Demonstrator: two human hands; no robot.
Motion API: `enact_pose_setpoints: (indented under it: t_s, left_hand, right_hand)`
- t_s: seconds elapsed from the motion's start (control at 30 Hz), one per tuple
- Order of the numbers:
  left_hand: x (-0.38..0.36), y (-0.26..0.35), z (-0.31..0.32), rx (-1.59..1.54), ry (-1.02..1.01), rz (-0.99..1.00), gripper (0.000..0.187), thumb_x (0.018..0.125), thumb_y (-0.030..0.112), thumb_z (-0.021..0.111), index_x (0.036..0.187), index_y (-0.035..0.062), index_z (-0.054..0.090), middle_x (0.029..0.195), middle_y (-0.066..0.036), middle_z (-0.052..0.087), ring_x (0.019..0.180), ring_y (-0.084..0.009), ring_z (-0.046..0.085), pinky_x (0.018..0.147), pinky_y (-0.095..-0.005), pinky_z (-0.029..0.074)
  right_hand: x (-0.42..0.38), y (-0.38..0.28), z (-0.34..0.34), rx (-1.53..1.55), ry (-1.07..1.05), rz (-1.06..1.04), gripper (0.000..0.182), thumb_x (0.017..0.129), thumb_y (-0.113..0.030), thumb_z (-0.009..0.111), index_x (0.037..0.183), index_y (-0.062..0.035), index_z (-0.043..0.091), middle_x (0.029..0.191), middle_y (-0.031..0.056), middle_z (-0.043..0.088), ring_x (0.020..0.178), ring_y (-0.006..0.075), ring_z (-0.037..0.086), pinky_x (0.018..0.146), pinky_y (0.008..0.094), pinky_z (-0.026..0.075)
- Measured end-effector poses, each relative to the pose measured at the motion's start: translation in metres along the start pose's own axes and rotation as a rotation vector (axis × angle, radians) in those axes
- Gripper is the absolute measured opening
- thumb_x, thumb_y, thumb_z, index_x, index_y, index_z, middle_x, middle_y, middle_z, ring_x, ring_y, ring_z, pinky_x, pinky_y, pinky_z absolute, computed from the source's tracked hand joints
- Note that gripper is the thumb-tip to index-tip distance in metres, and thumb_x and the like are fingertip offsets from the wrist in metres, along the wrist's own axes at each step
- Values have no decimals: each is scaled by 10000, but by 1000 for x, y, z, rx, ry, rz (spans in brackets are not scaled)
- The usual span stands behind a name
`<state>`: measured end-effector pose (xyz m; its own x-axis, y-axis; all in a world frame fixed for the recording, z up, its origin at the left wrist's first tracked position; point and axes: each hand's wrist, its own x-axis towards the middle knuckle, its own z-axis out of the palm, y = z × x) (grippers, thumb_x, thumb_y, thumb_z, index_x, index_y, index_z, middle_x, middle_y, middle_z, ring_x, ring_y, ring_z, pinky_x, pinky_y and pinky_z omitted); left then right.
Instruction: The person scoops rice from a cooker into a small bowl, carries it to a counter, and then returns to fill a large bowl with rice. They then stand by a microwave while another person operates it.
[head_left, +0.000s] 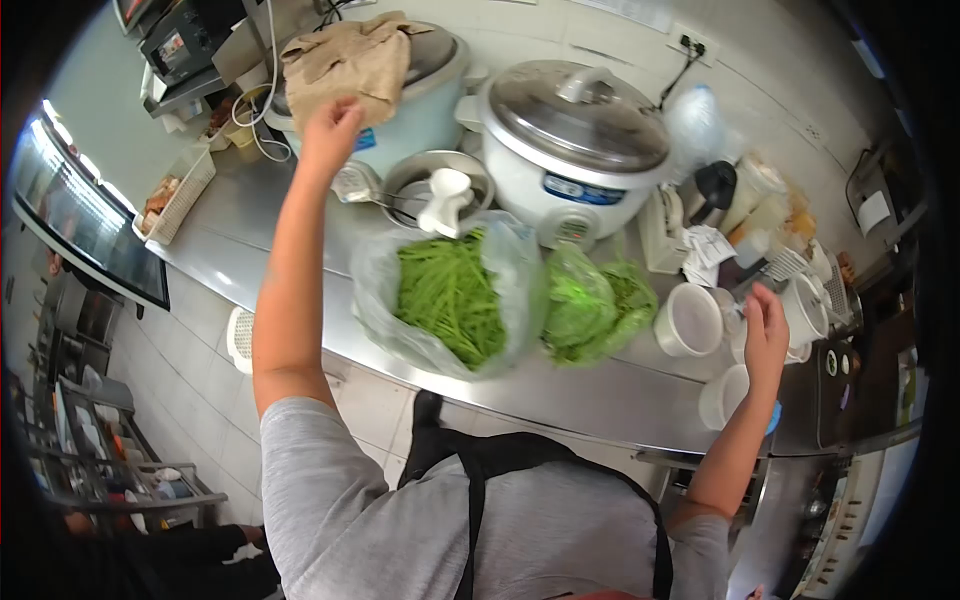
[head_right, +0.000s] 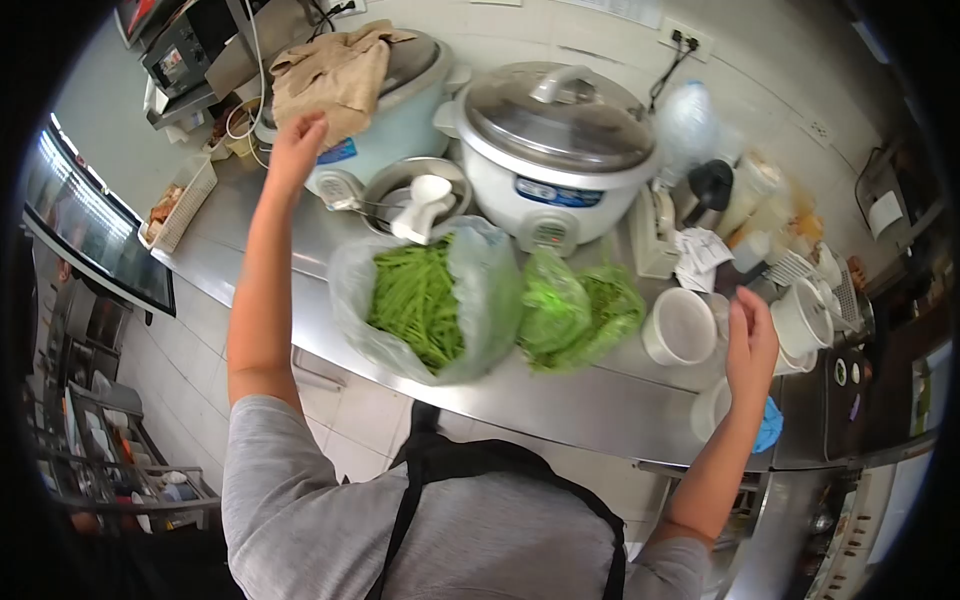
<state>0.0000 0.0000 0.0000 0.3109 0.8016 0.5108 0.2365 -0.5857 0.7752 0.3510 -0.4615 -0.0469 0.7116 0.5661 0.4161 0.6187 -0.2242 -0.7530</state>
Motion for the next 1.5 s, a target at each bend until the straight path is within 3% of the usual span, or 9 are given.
enact_pose_setpoints:
  t_s: [0.07, 0.1, 0.3, 0.47, 0.63, 0.83, 0.97, 1.23, 1.5]
  left_hand:
    - [24, 33, -13, 74, 92, 24, 408, 746, 246, 554, 1054, -18, 508, 900, -148, 585, 826, -196, 553, 722, -284, 424]
    - [46, -49, -32, 68, 86, -61, 424, 737, 259, 559, 1055, -16, 508, 906, -158, 584, 835, -215, 555, 736, -293, 423]
    - [208, -97, -19, 751, 196, 37, 553, 701, 407, 545, 1084, 10, 495, 1035, -212, 534, 964, -304, 514, 856, -376, 383]
    - [256, -93, 4, 704, -109, -332, 557, 726, 379, 516, 1152, 34, 412, 1102, -200, 504, 1042, -301, 481, 868, -383, 369]
    - [274, -110, 26, 611, 1, -380, 459, 715, 261, 523, 1096, 30, 411, 1096, -174, 518, 1028, -290, 497, 853, -377, 376]
    - [276, -116, 22, 563, 8, -329, 507, 677, 247, 557, 1098, 18, 391, 1110, -188, 501, 1030, -298, 491, 856, -383, 371]
    - [293, -118, 22, 392, 161, -68, 552, 675, 216, 533, 1141, -27, 364, 1107, -230, 486, 1035, -344, 471, 874, -369, 363]
    - [240, 12, 109, 319, -95, 187, 557, 669, 195, 588, 1109, -63, 363, 1092, -281, 470, 1029, -355, 472, 880, -364, 375]
    - [190, 43, 205, 295, -305, 122, 496, 721, 197, 520, 1121, -39, 345, 1038, -236, 515, 987, -333, 499, 833, -371, 399]
  right_hand:
    - [8, -42, 34, 102, -43, -125, 228, 803, -105, 505, 1011, -13, 532, 857, 42, 570, 773, 105, 517, 706, 219, 407]
    - [16, -97, 95, -14, -216, -51, 217, 799, -103, 506, 990, -6, 537, 876, 42, 570, 785, 108, 522, 706, 225, 412]
    - [54, -184, 314, -203, -706, -77, 306, 759, -297, 526, 918, -40, 568, 822, 130, 602, 774, 252, 578, 694, 340, 442]
    - [59, -197, 403, -568, -819, 85, 424, 730, -399, 516, 939, -30, 538, 874, 151, 597, 824, 279, 577, 717, 372, 442]
    - [65, -199, 418, -643, -929, 203, 464, 693, -380, 542, 974, -11, 523, 905, 155, 593, 827, 273, 585, 710, 369, 452]
    - [64, -202, 418, -774, -855, 69, 277, 659, -112, 555, 914, -4, 548, 811, 139, 614, 762, 284, 601, 604, 377, 473]
    - [69, -195, 405, -687, -794, -13, 205, 667, -47, 527, 866, -3, 552, 817, 157, 605, 757, 280, 602, 589, 370, 474]
    - [57, -187, 395, -720, -525, -294, 166, 672, -83, 531, 825, -22, 551, 762, 119, 556, 679, 253, 591, 552, 347, 473]
    - [32, -188, 341, -850, -388, -413, 129, 663, -129, 539, 772, -60, 551, 714, 65, 529, 619, 197, 559, 510, 310, 437]
